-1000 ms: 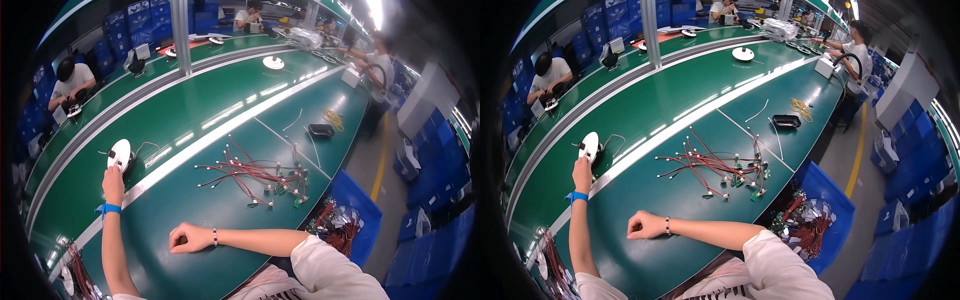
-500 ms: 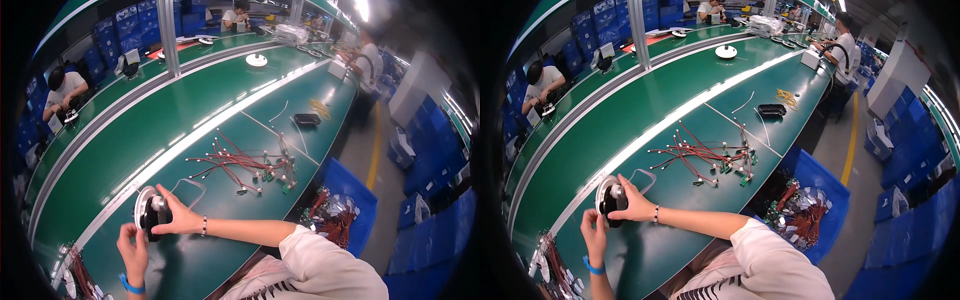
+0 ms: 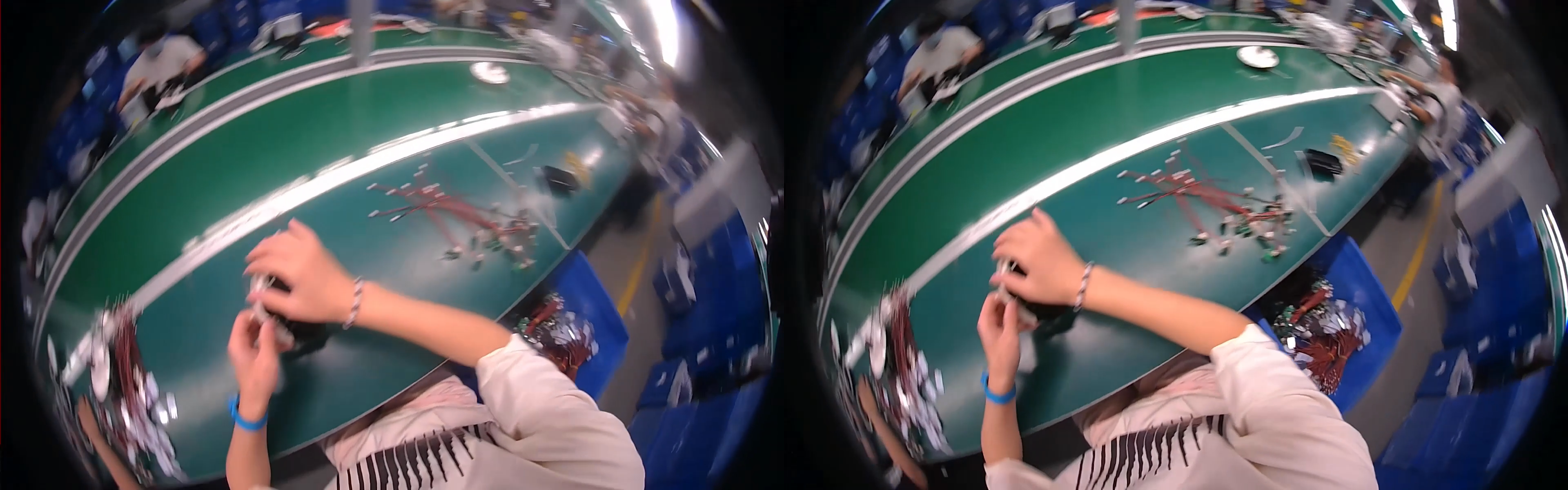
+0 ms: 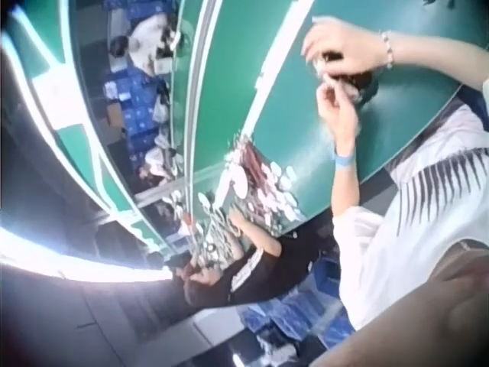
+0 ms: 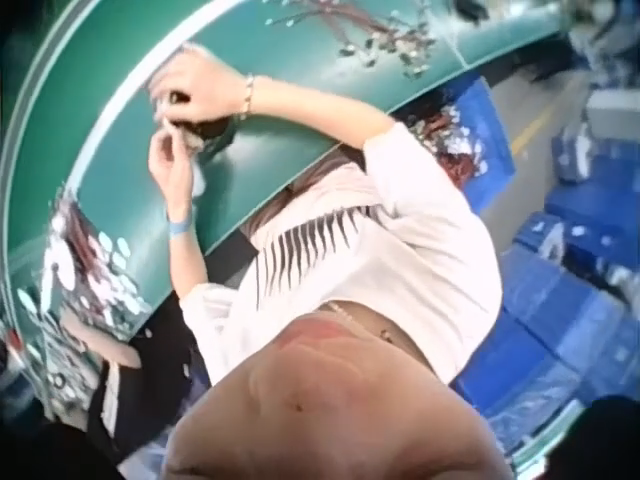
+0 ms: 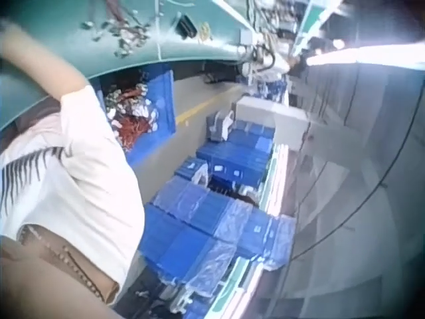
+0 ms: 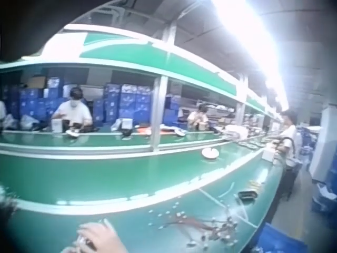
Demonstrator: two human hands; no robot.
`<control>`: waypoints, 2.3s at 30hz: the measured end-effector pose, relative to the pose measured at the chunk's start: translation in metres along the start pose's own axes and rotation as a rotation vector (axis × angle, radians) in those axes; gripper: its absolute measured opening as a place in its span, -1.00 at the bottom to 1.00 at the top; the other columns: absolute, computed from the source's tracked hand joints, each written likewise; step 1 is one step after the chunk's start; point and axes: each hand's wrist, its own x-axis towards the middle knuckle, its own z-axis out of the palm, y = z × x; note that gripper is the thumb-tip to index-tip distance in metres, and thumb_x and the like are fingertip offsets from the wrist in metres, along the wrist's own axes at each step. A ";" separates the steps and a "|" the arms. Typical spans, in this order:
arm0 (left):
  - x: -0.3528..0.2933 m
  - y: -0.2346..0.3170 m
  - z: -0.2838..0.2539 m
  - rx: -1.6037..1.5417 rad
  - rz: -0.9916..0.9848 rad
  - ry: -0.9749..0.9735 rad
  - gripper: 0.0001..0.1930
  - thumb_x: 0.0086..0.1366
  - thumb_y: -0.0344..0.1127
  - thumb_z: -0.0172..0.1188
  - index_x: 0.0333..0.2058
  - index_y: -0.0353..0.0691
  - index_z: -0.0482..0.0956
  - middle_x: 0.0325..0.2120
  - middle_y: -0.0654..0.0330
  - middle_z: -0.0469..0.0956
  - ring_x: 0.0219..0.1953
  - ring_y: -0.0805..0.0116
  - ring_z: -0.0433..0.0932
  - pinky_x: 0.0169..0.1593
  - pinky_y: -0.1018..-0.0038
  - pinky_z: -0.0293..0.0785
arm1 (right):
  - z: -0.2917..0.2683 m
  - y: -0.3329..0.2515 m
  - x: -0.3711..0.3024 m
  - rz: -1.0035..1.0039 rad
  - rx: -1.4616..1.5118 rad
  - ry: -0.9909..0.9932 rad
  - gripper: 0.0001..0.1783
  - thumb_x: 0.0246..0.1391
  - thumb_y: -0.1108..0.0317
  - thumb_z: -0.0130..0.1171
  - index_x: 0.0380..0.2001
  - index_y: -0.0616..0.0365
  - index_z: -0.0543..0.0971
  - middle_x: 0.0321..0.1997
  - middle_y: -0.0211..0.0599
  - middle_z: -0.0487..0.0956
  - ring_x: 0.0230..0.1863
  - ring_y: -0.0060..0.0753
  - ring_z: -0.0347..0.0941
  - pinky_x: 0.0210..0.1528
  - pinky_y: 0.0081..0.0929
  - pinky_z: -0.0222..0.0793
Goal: Assembling electronic components by connecting wire harnesses to a circular base plate on a factory production line.
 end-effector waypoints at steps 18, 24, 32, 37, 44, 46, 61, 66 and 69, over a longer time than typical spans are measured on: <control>0.000 -0.014 -0.010 -0.339 -0.155 -0.112 -0.87 0.17 -0.39 -0.04 -0.36 -0.34 0.29 -0.49 0.22 0.40 -0.46 0.57 0.41 -0.45 0.62 0.48 | -0.030 0.003 0.034 0.346 0.211 -0.358 -0.88 -0.15 0.42 0.13 -0.53 0.25 0.56 -0.60 -0.43 0.38 -0.53 -0.65 0.28 -0.55 -0.68 0.17; 0.007 -0.023 -0.015 -0.436 -0.245 -0.119 -0.85 0.19 -0.37 -0.06 -0.34 -0.34 0.30 -0.51 0.20 0.42 -0.49 0.53 0.43 -0.40 0.56 0.51 | -0.051 -0.006 0.043 0.495 0.461 -0.217 -0.67 0.07 0.26 -0.11 -0.48 0.30 0.54 -0.62 -0.46 0.36 -0.65 -0.68 0.23 -0.63 -0.75 0.15; 0.009 -0.028 -0.012 -0.476 -0.291 -0.165 -0.86 0.20 -0.38 -0.09 -0.32 -0.33 0.29 -0.44 0.17 0.43 -0.44 0.50 0.44 -0.31 0.54 0.50 | -0.061 0.003 0.037 0.573 0.623 0.013 -0.62 0.08 0.15 -0.13 -0.39 0.28 0.51 -0.46 -0.34 0.46 -0.54 -0.65 0.32 -0.59 -0.70 0.25; 0.004 -0.027 -0.004 -0.510 -0.284 -0.159 -0.85 0.20 -0.34 -0.09 -0.29 -0.27 0.28 -0.40 0.22 0.42 -0.37 0.50 0.44 -0.26 0.50 0.49 | -0.059 0.062 -0.015 0.750 -0.214 -0.176 -0.61 -0.01 0.15 -0.05 -0.56 0.30 0.54 -0.72 -0.37 0.46 -0.72 -0.59 0.35 -0.61 -0.64 0.29; -0.010 -0.032 0.014 -0.397 -0.309 -0.261 -0.68 0.16 -0.50 -0.09 -0.09 -0.39 0.16 -0.23 0.04 0.37 -0.22 0.30 0.44 -0.16 0.42 0.45 | -0.038 0.078 -0.039 1.068 0.522 -0.167 -0.59 0.05 0.14 -0.08 -0.27 0.33 0.46 -0.43 -0.21 0.53 -0.52 -0.56 0.43 -0.46 -0.64 0.36; -0.011 -0.031 0.007 -0.311 -0.364 -0.273 -0.68 0.14 -0.51 -0.08 -0.11 -0.39 0.18 -0.24 0.05 0.38 -0.23 0.30 0.44 -0.18 0.44 0.45 | -0.023 0.074 -0.028 0.998 0.668 0.083 -0.69 0.02 0.27 -0.03 -0.28 0.32 0.47 -0.48 -0.25 0.52 -0.48 -0.54 0.43 -0.41 -0.64 0.36; -0.004 0.000 -0.010 0.007 -0.470 -0.793 -0.74 0.09 -0.52 -0.05 -0.20 -0.45 0.35 -0.36 0.00 0.49 -0.45 0.42 0.49 -0.43 0.54 0.47 | -0.046 -0.027 0.035 0.402 0.622 0.198 -0.72 0.07 0.30 -0.10 -0.51 0.29 0.49 -0.78 -0.57 0.24 -0.73 -0.81 0.06 -0.70 -0.76 -0.01; 0.009 0.008 -0.022 -0.056 -0.253 -0.372 -0.76 0.11 -0.49 -0.04 -0.20 -0.36 0.34 -0.43 0.15 0.49 -0.53 0.52 0.42 -0.57 0.70 0.35 | -0.046 -0.038 0.034 0.065 0.412 0.071 -0.69 -0.19 0.31 0.07 -0.40 0.35 0.43 -0.79 -0.40 0.21 -0.74 -0.68 0.10 -0.71 -0.68 0.03; 0.020 0.006 -0.017 -0.004 -0.056 -0.197 -0.63 0.06 -0.49 0.03 -0.10 -0.32 0.28 -0.31 0.18 0.43 -0.46 0.54 0.40 -0.56 0.72 0.31 | -0.051 -0.037 0.033 0.017 0.236 0.005 -0.64 -0.24 0.34 0.08 -0.32 0.33 0.39 -0.80 -0.36 0.23 -0.77 -0.58 0.12 -0.71 -0.63 0.06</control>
